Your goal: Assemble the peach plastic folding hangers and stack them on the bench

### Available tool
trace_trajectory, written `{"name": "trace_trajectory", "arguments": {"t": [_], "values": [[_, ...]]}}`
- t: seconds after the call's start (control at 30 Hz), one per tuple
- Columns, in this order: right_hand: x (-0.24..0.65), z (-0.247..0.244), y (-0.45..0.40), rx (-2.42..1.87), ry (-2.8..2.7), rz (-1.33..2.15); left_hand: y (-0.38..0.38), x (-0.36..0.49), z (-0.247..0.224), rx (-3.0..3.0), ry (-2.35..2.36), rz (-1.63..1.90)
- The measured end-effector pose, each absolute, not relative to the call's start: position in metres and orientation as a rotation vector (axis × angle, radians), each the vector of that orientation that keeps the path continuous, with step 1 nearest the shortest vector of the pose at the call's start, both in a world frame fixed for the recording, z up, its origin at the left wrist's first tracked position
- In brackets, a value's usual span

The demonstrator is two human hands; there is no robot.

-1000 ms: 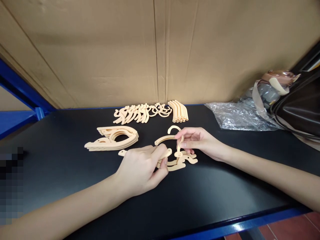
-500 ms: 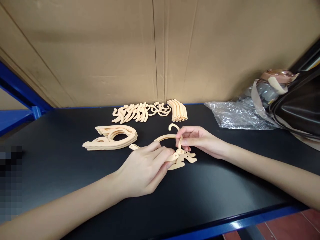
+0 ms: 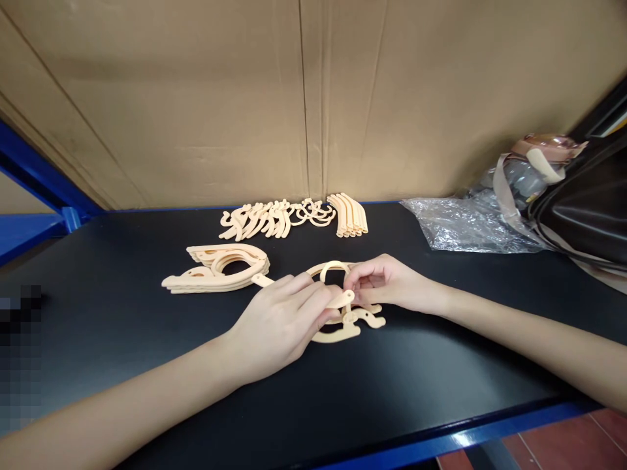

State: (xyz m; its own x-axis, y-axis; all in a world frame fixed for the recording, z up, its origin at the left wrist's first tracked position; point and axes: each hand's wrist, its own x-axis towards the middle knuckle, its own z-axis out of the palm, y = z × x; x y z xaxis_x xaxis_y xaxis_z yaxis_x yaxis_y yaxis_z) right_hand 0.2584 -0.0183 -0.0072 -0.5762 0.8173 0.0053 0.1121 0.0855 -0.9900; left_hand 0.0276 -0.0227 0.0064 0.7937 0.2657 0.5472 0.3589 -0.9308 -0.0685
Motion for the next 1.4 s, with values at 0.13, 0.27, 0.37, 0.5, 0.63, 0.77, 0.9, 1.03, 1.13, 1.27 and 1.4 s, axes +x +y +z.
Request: {"name": "trace_trajectory", "arguments": {"t": [0.13,0.27,0.37,0.5,0.63,0.77,0.9,1.03,1.13,1.27,1.4], "values": [[0.2580,-0.0073,-0.0176,-0.854,-1.637,1.545,-0.0224,0.0265,0.0061,-2.829,-0.538,-0.831],[0.2594,-0.0051,-0.0157,-0.874,-1.542,1.592,-0.0221,0.0265,0.0040,-2.868,-0.508,-0.844],[0.2598,-0.0033,-0.0157,-0.897,-1.491,1.608,-0.0216,0.0272,0.0034,-2.901,-0.589,-0.829],[0.2605,-0.0032,-0.0163,-0.892,-1.478,1.612,-0.0215,0.0278,0.0035,-2.927,-0.655,-0.795],[0.2615,-0.0050,-0.0159,-0.912,-1.527,1.608,-0.0211,0.0278,0.0029,-2.950,-0.623,-0.783],[0.2626,-0.0070,-0.0142,-0.906,-1.560,1.595,-0.0204,0.0281,0.0025,-2.943,-0.590,-0.778],[0.2637,-0.0079,-0.0130,-0.902,-1.583,1.580,-0.0199,0.0291,0.0021,-2.912,-0.571,-0.778],[0.2645,-0.0066,-0.0124,-0.898,-1.614,1.592,-0.0203,0.0294,0.0016,-2.886,-0.547,-0.776],[0.2649,-0.0059,-0.0113,-0.907,-1.647,1.592,-0.0206,0.0291,0.0013,-2.881,-0.552,-0.774],[0.2652,-0.0063,-0.0099,-0.913,-1.675,1.580,-0.0202,0.0287,0.0008,-2.887,-0.572,-0.767],[0.2655,-0.0047,-0.0110,-0.935,-1.713,1.552,-0.0195,0.0288,0.0001,-2.899,-0.598,-0.740]]}}
